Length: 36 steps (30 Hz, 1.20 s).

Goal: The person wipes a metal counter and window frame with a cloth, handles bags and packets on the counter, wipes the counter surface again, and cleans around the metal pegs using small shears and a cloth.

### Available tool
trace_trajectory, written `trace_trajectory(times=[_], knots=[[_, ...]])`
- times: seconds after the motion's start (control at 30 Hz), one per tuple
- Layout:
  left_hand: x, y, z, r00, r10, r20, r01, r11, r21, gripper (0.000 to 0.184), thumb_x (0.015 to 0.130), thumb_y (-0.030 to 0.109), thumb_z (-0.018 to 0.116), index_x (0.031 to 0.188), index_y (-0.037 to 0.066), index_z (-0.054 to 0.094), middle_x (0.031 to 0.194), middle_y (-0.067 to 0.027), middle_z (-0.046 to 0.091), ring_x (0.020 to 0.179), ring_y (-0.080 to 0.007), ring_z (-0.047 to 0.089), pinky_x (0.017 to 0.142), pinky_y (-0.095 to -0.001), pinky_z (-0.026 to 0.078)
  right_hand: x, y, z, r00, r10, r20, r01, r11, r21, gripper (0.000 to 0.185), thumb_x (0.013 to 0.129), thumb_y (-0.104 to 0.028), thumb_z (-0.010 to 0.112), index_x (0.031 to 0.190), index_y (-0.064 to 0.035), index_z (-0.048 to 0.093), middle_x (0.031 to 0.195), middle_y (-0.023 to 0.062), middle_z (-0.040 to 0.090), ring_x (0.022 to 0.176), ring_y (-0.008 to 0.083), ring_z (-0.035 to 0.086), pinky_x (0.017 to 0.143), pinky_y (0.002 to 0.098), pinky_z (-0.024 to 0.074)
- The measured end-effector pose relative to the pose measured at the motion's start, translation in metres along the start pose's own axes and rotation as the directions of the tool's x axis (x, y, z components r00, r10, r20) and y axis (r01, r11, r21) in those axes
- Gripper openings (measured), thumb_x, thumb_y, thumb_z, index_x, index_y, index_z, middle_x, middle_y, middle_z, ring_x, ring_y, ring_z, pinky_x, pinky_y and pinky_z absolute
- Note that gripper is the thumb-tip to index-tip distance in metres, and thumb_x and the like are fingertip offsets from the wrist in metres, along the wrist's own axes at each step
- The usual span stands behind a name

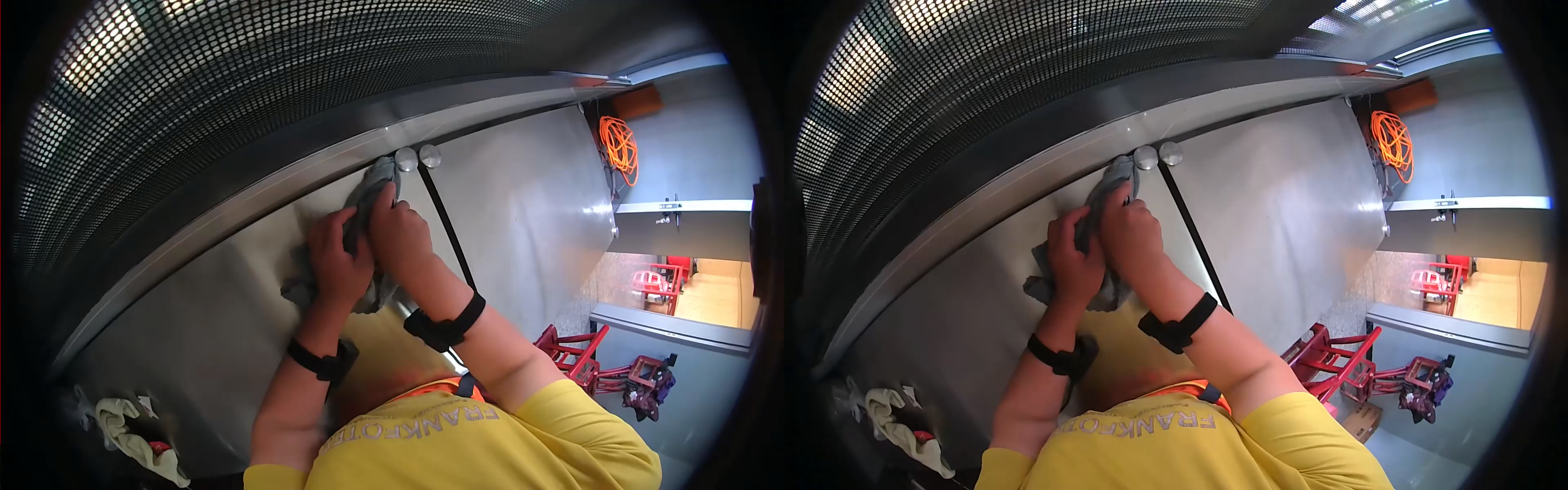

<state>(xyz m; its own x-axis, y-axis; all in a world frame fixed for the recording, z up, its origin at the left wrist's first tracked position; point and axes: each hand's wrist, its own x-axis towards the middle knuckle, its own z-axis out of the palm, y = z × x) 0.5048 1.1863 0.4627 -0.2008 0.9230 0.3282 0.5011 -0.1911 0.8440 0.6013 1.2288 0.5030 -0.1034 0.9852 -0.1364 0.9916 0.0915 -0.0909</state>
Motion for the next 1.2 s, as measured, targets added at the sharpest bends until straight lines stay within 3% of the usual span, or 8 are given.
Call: trace_trajectory(times=[0.07, 0.13, 0.37, 0.57, 0.73, 0.97, 1.03, 1.2], knots=[[0.0, 0.0, 0.001, 1.0, 0.004, -0.013, -0.004, 1.0, -0.011, 0.029, 0.079, 0.004, 0.059, 0.108, 0.005, 0.058, 0.104, -0.0136, 0.06, 0.096, -0.0334, 0.055, 0.084, -0.0404, 0.045, 0.002, -0.005, -0.006, 0.998, 0.032, 0.049, -0.032, 0.999, -0.003, 0.065, 0.075, -0.017, 0.064, 0.122, 0.0186, 0.037, 0.082, 0.0224, 0.063, 0.071, 0.0312, 0.068, 0.059, 0.0354, 0.0571], [0.0, 0.001, 0.002, 0.995, -0.063, -0.071, 0.06, 0.997, -0.042, 0.028, 0.079, 0.005, 0.06, 0.107, 0.005, 0.058, 0.102, -0.0139, 0.06, 0.094, -0.0338, 0.057, 0.083, -0.0403, 0.046, 0.013, -0.008, -0.01, 1.0, 0.004, 0.008, -0.005, 0.996, 0.088, 0.043, 0.076, -0.017, 0.064, 0.103, 0.0068, 0.041, 0.082, 0.0233, 0.064, 0.077, 0.0369, 0.067, 0.065, 0.041, 0.0568], [-0.002, -0.002, 0.001, 0.997, -0.058, -0.049, 0.057, 0.998, -0.035, 0.024, 0.082, 0.007, 0.059, 0.106, 0.005, 0.059, 0.099, -0.0136, 0.06, 0.094, -0.0334, 0.058, 0.081, -0.04, 0.046, 0.01, -0.013, -0.022, 0.984, 0.124, 0.13, -0.14, 0.983, 0.12, 0.047, 0.071, -0.016, 0.069, 0.101, 0.0068, 0.04, 0.083, 0.0256, 0.064, 0.078, 0.0384, 0.067, 0.067, 0.042, 0.0566], [-0.002, -0.001, 0.0, 0.997, -0.045, -0.063, 0.041, 0.997, -0.063, 0.023, 0.082, 0.008, 0.06, 0.105, 0.004, 0.059, 0.098, -0.0138, 0.06, 0.092, -0.0331, 0.058, 0.08, -0.04, 0.046, 0.025, -0.01, -0.02, 0.996, 0.005, 0.084, -0.013, 0.996, 0.086, 0.047, 0.069, -0.017, 0.071, 0.097, 0.0053, 0.042, 0.081, 0.0259, 0.064, 0.08, 0.04, 0.067, 0.067, 0.0427, 0.0565], [0.0, -0.001, 0.0, 0.998, -0.03, -0.054, 0.027, 0.997, -0.067, 0.022, 0.08, 0.006, 0.061, 0.103, 0.005, 0.06, 0.096, -0.0132, 0.06, 0.09, -0.0326, 0.058, 0.079, -0.0399, 0.046, 0.016, 0.002, -0.034, 0.978, 0.025, 0.207, -0.044, 0.995, 0.09, 0.048, 0.078, -0.013, 0.062, 0.112, 0.0154, 0.042, 0.086, 0.0229, 0.066, 0.08, 0.0341, 0.068, 0.068, 0.0367, 0.0567], [-0.001, -0.002, -0.001, 0.999, -0.005, -0.035, 0.002, 0.996, -0.087, 0.022, 0.077, 0.004, 0.059, 0.099, 0.005, 0.059, 0.092, -0.0132, 0.06, 0.088, -0.0347, 0.055, 0.076, -0.0422, 0.045, -0.031, 0.032, -0.024, 0.976, 0.127, 0.176, -0.128, 0.992, -0.004, 0.049, 0.082, -0.015, 0.057, 0.124, 0.0063, 0.041, 0.086, 0.0228, 0.065, 0.08, 0.0385, 0.066, 0.066, 0.0449, 0.0536], [-0.003, -0.003, -0.001, 0.999, 0.008, -0.042, -0.012, 0.994, -0.113, 0.022, 0.076, 0.004, 0.059, 0.098, 0.004, 0.059, 0.089, -0.0137, 0.06, 0.084, -0.0349, 0.055, 0.074, -0.0425, 0.045, -0.045, 0.035, -0.029, 0.997, -0.08, 0.007, 0.08, 0.997, 0.007, 0.047, 0.08, -0.009, 0.055, 0.124, 0.0031, 0.044, 0.083, 0.0155, 0.064, 0.071, 0.0323, 0.066, 0.06, 0.039, 0.0543], [-0.022, -0.003, -0.005, 1.0, -0.024, 0.011, 0.024, 1.0, -0.019, 0.021, 0.077, 0.007, 0.06, 0.098, 0.005, 0.06, 0.089, -0.0132, 0.061, 0.082, -0.034, 0.057, 0.073, -0.0411, 0.046, -0.042, 0.04, -0.015, 0.989, -0.131, -0.075, 0.135, 0.99, 0.051, 0.048, 0.079, -0.009, 0.055, 0.125, -0.0005, 0.043, 0.09, 0.0165, 0.062, 0.074, 0.033, 0.066, 0.061, 0.0396, 0.0541]])
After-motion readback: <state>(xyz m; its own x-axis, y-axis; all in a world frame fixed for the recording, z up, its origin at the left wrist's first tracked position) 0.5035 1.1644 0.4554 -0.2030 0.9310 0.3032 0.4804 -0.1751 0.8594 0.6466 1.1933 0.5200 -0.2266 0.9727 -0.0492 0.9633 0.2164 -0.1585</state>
